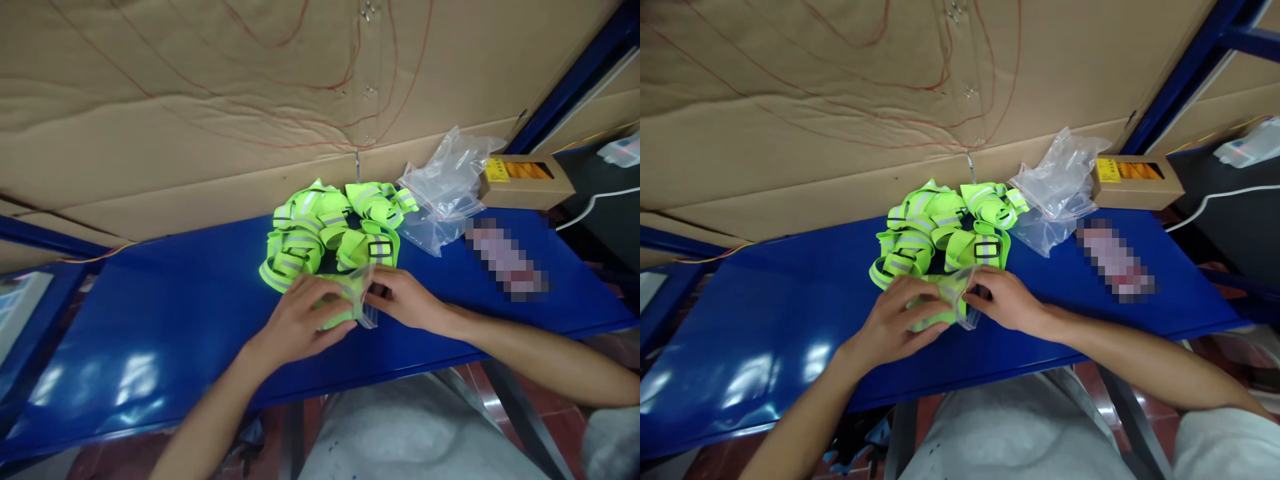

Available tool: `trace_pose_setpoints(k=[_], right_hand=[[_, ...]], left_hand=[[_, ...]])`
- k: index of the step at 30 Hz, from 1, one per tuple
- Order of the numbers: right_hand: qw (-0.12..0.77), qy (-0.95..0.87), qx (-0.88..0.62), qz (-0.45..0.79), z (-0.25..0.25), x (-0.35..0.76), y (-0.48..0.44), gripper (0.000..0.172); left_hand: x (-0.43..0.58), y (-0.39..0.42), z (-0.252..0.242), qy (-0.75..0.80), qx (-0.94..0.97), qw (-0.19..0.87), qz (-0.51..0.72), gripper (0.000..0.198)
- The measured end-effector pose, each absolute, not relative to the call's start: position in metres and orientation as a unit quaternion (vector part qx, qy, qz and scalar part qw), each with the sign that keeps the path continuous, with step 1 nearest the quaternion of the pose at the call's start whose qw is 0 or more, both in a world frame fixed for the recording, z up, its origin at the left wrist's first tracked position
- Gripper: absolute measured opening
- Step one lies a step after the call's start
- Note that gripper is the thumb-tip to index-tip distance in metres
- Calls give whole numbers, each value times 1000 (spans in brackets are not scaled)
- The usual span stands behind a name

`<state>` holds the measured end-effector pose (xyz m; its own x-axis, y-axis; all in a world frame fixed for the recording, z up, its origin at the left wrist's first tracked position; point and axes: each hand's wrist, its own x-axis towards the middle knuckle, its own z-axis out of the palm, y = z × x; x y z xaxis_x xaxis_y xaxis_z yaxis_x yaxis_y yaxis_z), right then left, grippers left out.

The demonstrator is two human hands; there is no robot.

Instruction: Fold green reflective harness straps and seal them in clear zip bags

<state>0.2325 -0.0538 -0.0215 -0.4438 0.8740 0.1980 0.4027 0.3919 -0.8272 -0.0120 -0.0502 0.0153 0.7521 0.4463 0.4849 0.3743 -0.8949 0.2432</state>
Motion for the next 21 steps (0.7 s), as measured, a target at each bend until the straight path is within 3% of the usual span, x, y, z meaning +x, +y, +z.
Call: trace_pose_setpoints(k=[10,13,17,21], right_hand=[[344,-813,-379,276,-20,235,-57,12],[310,-856,-367,191,-18,238,-61,18],[289,-907,-303,50,-12,241,-64,21],[306,-907,-288,23,-11,241,-62,19]], left_hand=[[-30,-43,23,296,896,185,274,51],[-35,-38,23,326,900,174,229,59],[-41,-33,23,352,906,186,146,86],[-37,-35,19,369,902,180,133,81]])
